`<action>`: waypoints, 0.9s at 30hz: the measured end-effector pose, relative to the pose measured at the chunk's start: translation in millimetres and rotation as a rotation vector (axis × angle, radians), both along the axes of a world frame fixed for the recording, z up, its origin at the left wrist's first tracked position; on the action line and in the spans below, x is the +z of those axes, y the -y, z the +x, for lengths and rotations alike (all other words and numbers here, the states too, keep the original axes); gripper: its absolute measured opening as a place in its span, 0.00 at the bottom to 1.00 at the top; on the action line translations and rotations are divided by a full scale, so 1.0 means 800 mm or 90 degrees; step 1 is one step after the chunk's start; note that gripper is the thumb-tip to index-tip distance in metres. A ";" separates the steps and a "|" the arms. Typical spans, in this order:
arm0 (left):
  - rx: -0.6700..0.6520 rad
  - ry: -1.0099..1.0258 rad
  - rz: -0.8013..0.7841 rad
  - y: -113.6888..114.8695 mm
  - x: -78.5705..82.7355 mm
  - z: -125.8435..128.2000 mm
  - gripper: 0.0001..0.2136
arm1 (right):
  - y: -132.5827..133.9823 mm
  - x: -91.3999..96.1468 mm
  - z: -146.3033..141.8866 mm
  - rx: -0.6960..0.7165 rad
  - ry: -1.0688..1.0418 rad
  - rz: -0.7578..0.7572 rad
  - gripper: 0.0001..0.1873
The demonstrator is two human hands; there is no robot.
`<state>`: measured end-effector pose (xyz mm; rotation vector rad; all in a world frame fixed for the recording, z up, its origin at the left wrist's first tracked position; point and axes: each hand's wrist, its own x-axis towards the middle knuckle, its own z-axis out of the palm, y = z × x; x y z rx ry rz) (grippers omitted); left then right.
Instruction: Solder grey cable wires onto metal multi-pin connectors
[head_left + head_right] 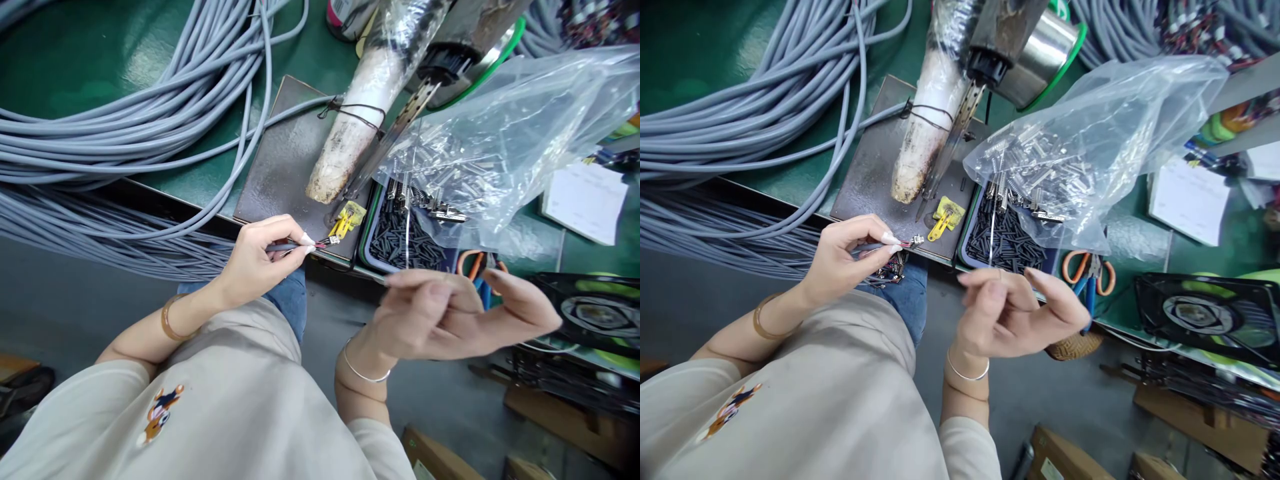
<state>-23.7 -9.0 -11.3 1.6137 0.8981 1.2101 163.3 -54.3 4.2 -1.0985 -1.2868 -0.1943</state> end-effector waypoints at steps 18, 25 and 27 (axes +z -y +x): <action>-0.104 0.169 -0.383 -0.013 -0.004 0.002 0.11 | -0.004 -0.023 -0.016 0.080 0.282 -0.205 0.13; 0.080 0.056 -0.152 -0.003 -0.004 0.022 0.03 | -0.010 -0.038 -0.027 0.030 0.207 -0.186 0.11; 0.108 0.015 -0.093 -0.002 -0.005 0.024 0.03 | -0.011 -0.039 -0.028 0.031 0.197 -0.189 0.11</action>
